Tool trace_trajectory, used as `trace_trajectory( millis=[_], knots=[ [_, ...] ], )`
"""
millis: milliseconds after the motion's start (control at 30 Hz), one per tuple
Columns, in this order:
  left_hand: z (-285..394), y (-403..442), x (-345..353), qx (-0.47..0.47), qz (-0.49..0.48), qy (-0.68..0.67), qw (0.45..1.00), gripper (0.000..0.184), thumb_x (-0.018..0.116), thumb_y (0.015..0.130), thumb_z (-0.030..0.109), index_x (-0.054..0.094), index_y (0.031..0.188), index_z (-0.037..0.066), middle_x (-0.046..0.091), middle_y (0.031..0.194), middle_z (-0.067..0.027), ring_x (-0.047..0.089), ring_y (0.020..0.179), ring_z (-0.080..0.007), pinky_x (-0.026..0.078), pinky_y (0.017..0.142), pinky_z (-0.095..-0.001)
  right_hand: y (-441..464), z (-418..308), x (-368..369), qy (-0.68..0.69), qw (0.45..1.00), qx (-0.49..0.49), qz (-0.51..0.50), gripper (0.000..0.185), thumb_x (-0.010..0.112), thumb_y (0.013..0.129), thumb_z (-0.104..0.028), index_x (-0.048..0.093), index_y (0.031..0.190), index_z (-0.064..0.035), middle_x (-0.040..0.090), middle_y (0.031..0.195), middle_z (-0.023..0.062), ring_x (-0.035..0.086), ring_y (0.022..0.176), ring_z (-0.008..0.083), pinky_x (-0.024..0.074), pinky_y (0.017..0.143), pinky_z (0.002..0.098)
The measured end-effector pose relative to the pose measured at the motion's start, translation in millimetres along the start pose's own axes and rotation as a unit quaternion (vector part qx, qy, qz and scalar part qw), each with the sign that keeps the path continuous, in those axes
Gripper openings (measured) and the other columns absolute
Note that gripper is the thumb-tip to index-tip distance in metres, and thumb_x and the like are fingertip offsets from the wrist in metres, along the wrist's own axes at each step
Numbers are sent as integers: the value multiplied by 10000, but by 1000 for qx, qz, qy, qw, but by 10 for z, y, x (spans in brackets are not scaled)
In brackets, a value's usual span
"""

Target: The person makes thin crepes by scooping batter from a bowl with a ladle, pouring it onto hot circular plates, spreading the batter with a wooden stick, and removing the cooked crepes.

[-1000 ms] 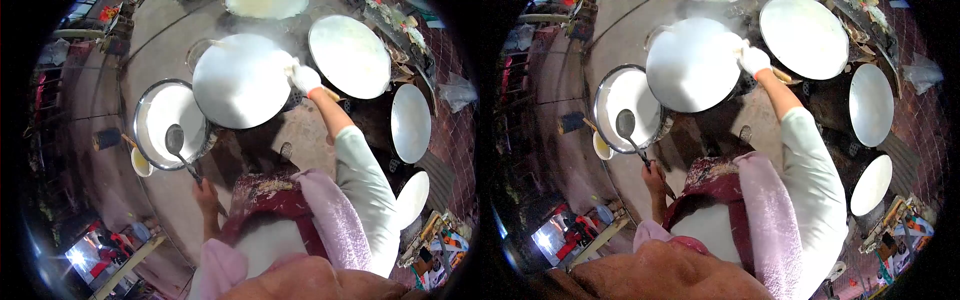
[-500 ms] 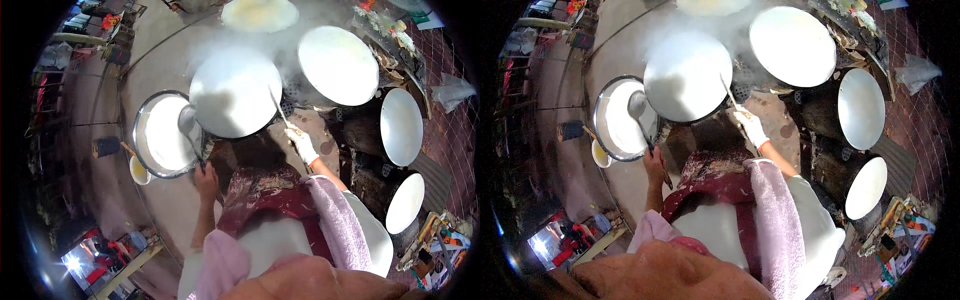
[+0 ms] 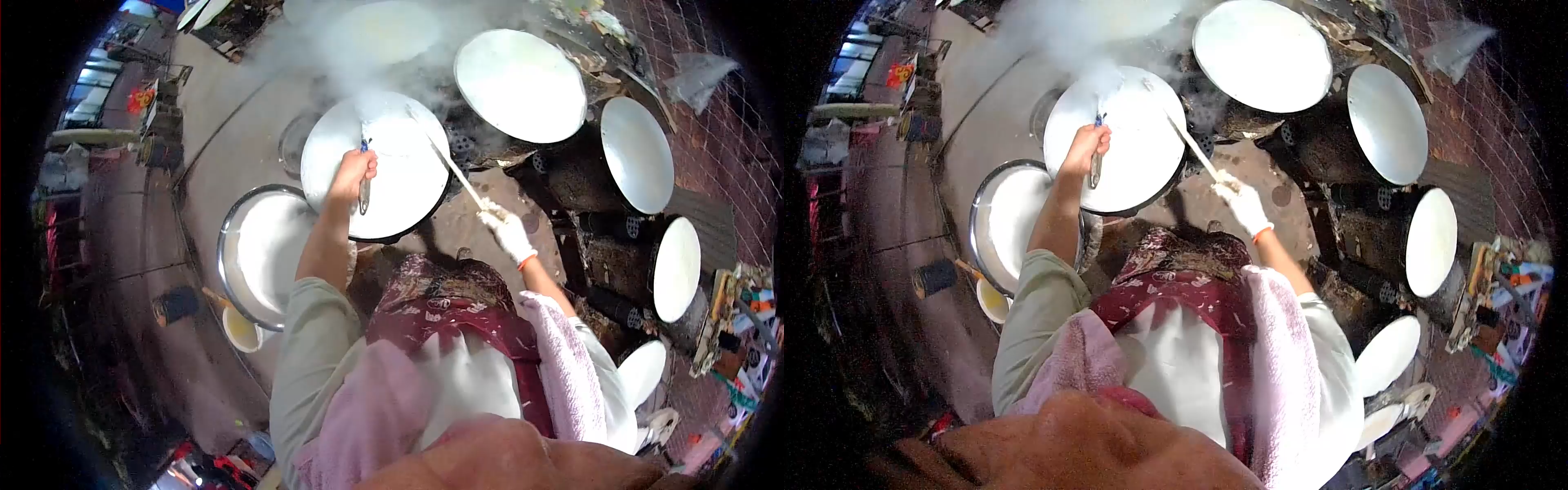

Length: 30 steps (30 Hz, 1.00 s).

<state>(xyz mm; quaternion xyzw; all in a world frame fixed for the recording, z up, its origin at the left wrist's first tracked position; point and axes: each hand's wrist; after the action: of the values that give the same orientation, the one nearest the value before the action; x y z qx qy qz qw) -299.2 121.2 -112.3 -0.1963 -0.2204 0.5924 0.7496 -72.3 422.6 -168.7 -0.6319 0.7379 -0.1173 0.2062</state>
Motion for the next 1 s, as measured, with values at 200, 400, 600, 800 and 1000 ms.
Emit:
trace_trajectory(
  millis=[200,400,600,800,1000],
  knots=[
    [-299,-701,0,-74,6,-96,993,138,428,945,60,480,836,-4,455,669,-31,398,512,-104,315,412,-243,-448,-533,1022,189,969,135,-85,341,646,897,-193,624,1216,-72,591,765,-73,462,570,23,363,481,183],
    [-573,-990,-40,-126,37,-236,963,185,433,974,137,478,850,8,476,678,-25,427,520,-116,318,437,-255,-216,33,1227,173,985,-15,-22,351,639,903,-224,621,1215,-64,574,754,-64,457,556,25,350,450,200],
    [-580,-965,-349,83,-99,-212,969,248,422,986,184,493,1096,-27,492,728,20,446,570,-68,369,540,-211,-389,-681,957,153,976,121,-100,329,606,919,-300,632,1198,-129,500,636,-43,337,406,54,264,367,225],
    [215,-1394,70,-20,-254,-107,961,333,328,1035,296,561,893,107,378,564,74,267,354,-52,269,385,-228,-579,-508,474,-143,977,-40,-150,469,703,811,-365,643,1204,-117,691,1059,81,633,983,214,460,893,332],
    [805,-1428,1907,-58,-360,-120,923,283,342,1033,225,560,1019,45,384,614,81,277,342,-11,252,358,-201,-1291,-101,-1286,98,993,23,63,465,695,831,-294,620,1235,-76,621,1235,66,585,1040,146,437,930,270]
  ],
)
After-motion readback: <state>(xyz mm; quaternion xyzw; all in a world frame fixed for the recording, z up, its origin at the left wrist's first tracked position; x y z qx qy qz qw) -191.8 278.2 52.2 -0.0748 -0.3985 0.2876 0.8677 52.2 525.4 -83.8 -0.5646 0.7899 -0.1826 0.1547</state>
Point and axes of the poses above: each hand's wrist, its own y-axis towards the middle knuckle, its own x-axis out of the palm, z = x × y
